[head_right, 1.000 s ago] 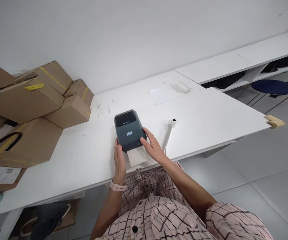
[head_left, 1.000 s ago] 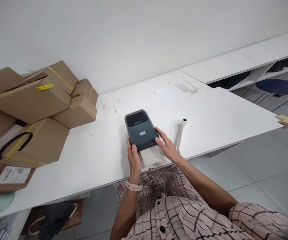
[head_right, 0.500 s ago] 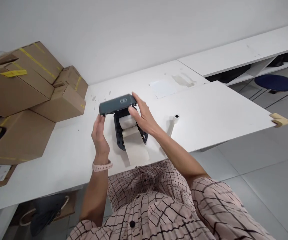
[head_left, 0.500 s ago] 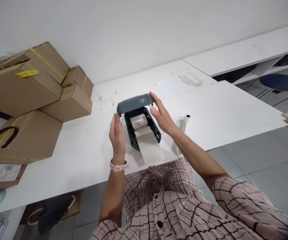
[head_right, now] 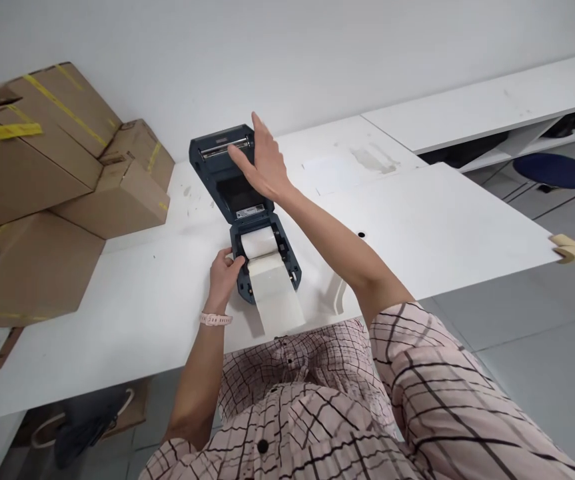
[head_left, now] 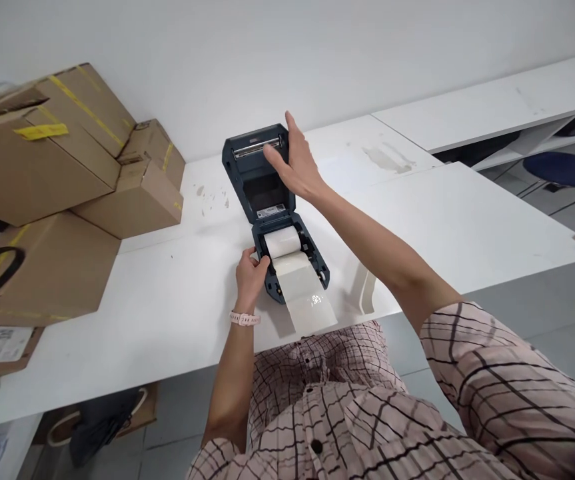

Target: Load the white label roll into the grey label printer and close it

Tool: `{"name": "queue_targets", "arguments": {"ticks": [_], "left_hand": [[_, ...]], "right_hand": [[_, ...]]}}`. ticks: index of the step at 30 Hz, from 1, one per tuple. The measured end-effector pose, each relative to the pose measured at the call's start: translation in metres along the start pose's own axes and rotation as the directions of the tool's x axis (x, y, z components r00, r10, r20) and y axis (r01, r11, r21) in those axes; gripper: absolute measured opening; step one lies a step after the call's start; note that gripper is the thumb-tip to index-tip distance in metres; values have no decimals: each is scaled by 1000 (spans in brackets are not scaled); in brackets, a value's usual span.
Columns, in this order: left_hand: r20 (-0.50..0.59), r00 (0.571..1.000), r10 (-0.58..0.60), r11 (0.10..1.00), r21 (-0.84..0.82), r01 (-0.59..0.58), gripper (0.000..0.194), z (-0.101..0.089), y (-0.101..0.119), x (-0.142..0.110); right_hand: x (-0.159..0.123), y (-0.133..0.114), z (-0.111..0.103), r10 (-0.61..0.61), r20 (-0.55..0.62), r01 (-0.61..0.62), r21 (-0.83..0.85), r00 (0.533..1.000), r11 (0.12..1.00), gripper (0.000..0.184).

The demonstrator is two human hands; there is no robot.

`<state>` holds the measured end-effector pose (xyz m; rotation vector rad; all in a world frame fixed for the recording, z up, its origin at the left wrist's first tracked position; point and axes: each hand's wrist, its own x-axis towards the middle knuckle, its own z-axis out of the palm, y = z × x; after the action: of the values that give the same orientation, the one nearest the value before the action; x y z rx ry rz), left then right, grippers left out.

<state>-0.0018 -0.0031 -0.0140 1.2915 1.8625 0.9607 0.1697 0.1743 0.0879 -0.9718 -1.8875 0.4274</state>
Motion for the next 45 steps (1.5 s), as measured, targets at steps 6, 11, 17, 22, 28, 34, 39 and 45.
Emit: {"name": "queue_targets", "arguments": {"ticks": [6, 11, 17, 22, 28, 34, 39, 45], "left_hand": [[-14, 998, 57, 976, 210, -52, 34, 0, 6, 5], [-36, 998, 50, 969, 245, -40, 31, 2, 7, 4], [-27, 999, 30, 974, 225, -23, 33, 1, 6, 5], [-31, 999, 44, 973, 227, -36, 35, 0, 7, 4], [-29, 998, 47, 986, 161, -41, 39, 0, 3, 4], [-54, 997, 51, 993, 109, -45, 40, 3, -3, 7], [-96, 995, 19, 998, 64, -13, 37, 5, -2, 7], [-81, 995, 56, 996, 67, -50, 39, 4, -4, 8]], "right_hand": [[-78, -23, -6, -219, 301, 272, -147, 928, 951, 44], [-93, -6, 25, 60, 711, 180, -257, 701, 950, 78], [-66, -4, 33, 78, 800, 186, -232, 595, 955, 92], [-70, -13, -55, -235, 743, 121, 205, 627, 971, 80], [-77, 41, -126, -29, 606, -122, 206, 795, 971, 73], [-96, 120, -104, 195, 598, -344, 144, 777, 928, 69], [-103, 137, -96, 200, 625, -352, 129, 755, 927, 75], [-147, 139, -175, 212, 616, -480, 308, 759, 821, 70]]}}
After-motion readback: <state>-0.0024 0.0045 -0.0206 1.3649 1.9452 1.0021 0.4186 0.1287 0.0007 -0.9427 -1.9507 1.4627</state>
